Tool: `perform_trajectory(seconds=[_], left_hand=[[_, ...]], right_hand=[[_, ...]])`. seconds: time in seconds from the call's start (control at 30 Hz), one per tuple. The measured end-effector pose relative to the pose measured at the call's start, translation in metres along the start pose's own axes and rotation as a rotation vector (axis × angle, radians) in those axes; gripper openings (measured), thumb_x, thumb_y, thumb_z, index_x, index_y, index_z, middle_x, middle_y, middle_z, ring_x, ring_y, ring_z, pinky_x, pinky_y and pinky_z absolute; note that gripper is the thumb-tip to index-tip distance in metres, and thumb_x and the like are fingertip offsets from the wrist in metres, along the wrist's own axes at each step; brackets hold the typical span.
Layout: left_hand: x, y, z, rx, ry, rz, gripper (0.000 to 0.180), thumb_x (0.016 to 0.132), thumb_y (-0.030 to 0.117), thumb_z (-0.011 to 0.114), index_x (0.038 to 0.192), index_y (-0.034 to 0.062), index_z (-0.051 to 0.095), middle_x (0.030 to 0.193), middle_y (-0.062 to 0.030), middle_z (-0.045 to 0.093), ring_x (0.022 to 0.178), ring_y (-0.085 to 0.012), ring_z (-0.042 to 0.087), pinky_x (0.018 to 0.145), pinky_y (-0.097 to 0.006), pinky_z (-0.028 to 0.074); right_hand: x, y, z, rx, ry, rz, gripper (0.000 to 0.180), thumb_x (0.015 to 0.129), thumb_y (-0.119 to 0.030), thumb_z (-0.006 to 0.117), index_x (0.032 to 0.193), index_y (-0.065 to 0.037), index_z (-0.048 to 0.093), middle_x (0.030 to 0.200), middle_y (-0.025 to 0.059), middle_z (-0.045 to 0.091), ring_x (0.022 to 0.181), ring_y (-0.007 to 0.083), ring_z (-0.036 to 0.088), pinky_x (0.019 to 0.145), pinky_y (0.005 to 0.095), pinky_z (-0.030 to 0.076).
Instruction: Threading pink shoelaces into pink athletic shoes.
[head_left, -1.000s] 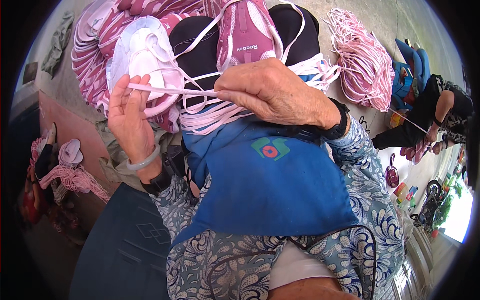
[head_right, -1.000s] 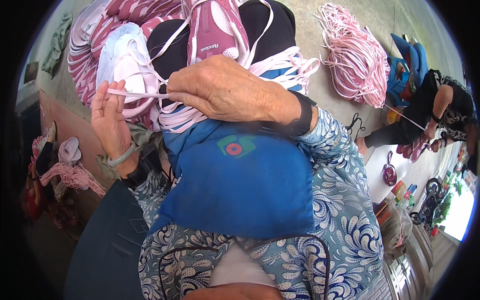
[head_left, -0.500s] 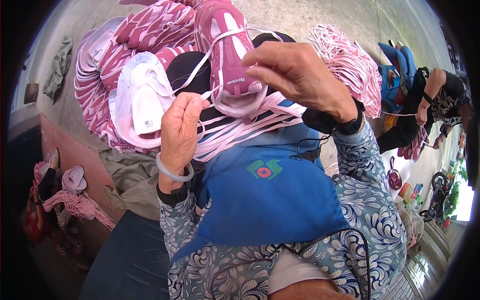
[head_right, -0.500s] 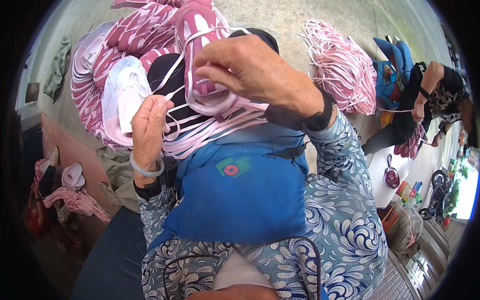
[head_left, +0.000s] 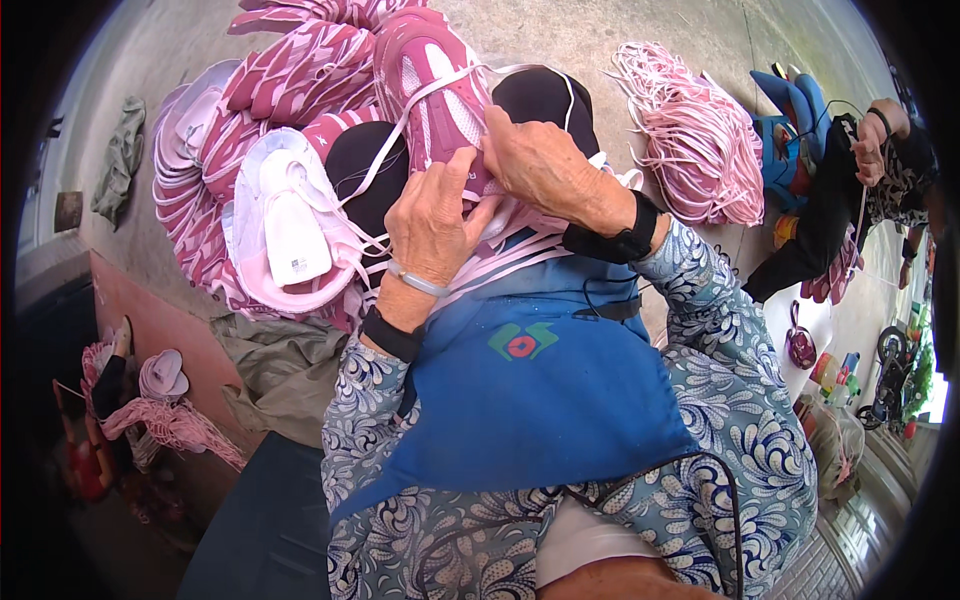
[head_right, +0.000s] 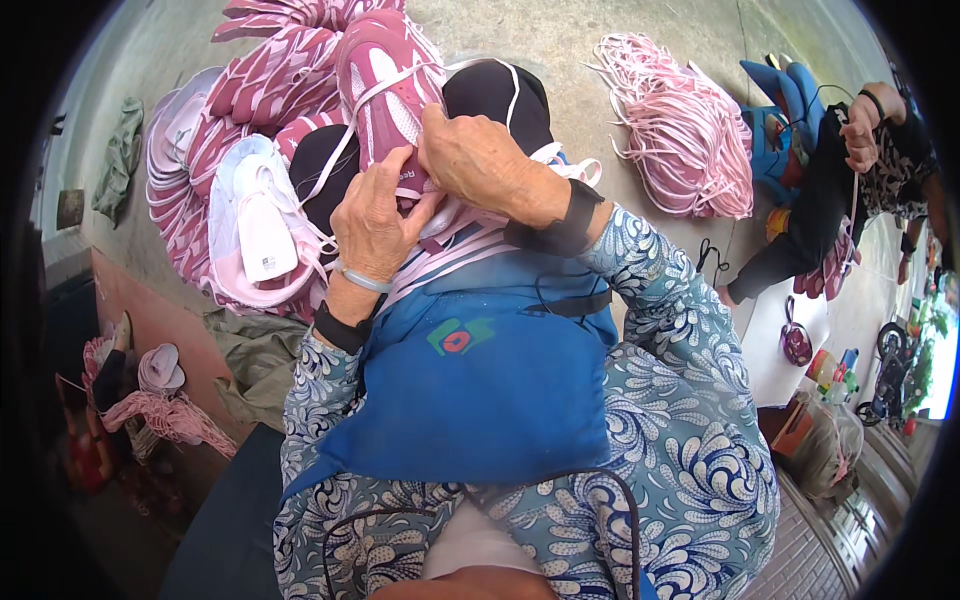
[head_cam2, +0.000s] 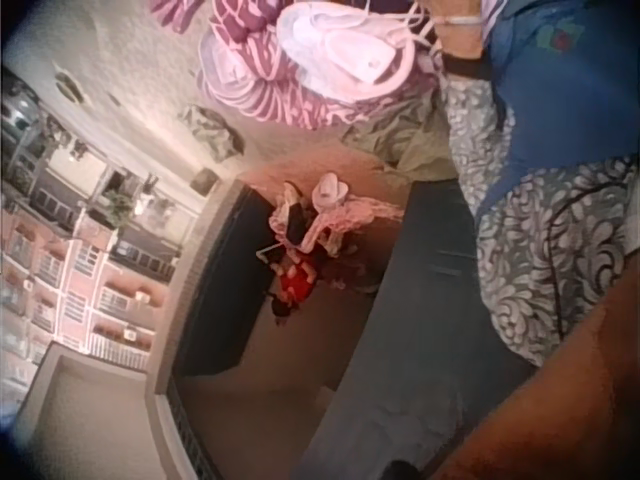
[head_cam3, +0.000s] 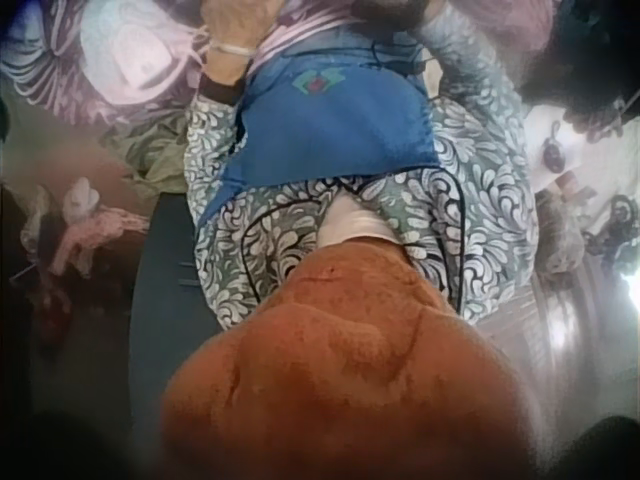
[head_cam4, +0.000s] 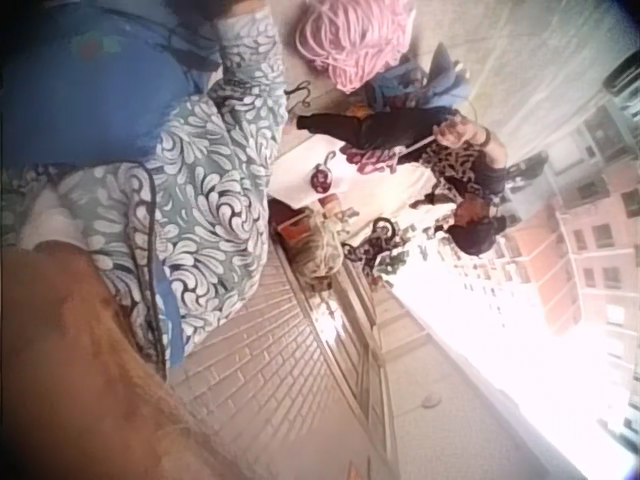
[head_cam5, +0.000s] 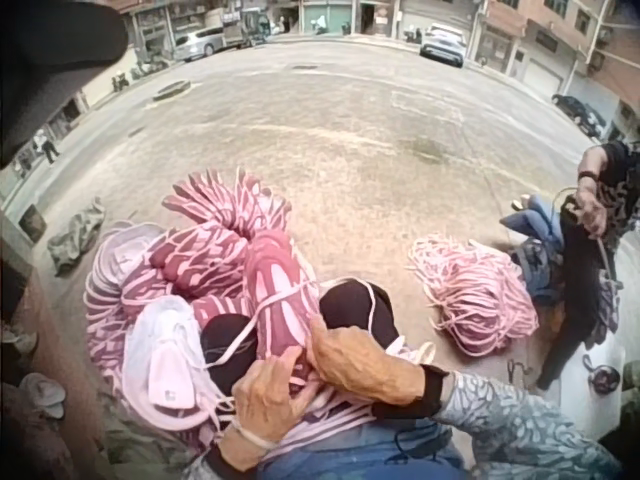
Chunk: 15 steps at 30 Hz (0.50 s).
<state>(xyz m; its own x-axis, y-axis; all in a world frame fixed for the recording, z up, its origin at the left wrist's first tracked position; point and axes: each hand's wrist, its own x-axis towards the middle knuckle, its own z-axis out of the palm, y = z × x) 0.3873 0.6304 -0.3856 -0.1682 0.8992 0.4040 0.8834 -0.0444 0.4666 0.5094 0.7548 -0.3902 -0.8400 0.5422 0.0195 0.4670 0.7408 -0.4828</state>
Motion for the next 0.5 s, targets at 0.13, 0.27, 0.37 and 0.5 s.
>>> perform_trajectory(seconds=[0.13, 0.27, 0.37, 0.5], left_hand=[[-0.004, 0.008, 0.009, 0.158, -0.012, 0.052, 0.051, 0.068, 0.021, 0.076, 0.113, 0.0086, 0.055, 0.074, -0.0066, 0.052, 0.065, -0.0233, 0.055, 0.056, -0.034, 0.045], [-0.001, 0.007, 0.002, -0.139, -0.03, -0.001, 0.048, 0.069, 0.014, 0.073, 0.113, 0.0082, 0.055, 0.076, -0.0084, 0.055, 0.065, -0.0229, 0.056, 0.057, -0.032, 0.046], [-0.002, -0.01, -0.022, -0.528, -0.085, -0.514, 0.016, 0.088, 0.015, 0.058, 0.099, 0.0037, 0.059, 0.079, -0.0048, 0.059, 0.064, -0.0107, 0.052, 0.057, -0.026, 0.043], [0.012, -0.041, -0.036, -0.37, 0.235, -0.394, 0.018, 0.096, 0.012, 0.046, 0.097, 0.0006, 0.059, 0.072, -0.0014, 0.056, 0.061, -0.0071, 0.046, 0.056, -0.023, 0.04]], right_hand=[[-0.007, -0.008, -0.004, 0.11, 0.04, 0.018, 0.025, 0.086, -0.015, 0.053, 0.096, 0.005, 0.042, 0.067, 0.0234, 0.06, 0.061, 0.0425, 0.061, 0.051, 0.0472, 0.049], [-0.01, -0.004, -0.015, 0.113, 0.072, -0.095, 0.021, 0.088, -0.016, 0.052, 0.1, 0.002, 0.05, 0.07, 0.0207, 0.059, 0.065, 0.0396, 0.061, 0.054, 0.0447, 0.049], [0.001, 0.013, -0.029, 0.175, 0.097, -0.237, 0.019, 0.088, -0.019, 0.052, 0.096, -0.004, 0.059, 0.081, 0.0174, 0.058, 0.069, 0.0348, 0.062, 0.057, 0.0426, 0.049], [0.029, 0.023, -0.037, 0.07, 0.281, -0.115, 0.02, 0.089, -0.019, 0.053, 0.101, -0.005, 0.061, 0.09, 0.0164, 0.061, 0.076, 0.0319, 0.063, 0.064, 0.0392, 0.052]])
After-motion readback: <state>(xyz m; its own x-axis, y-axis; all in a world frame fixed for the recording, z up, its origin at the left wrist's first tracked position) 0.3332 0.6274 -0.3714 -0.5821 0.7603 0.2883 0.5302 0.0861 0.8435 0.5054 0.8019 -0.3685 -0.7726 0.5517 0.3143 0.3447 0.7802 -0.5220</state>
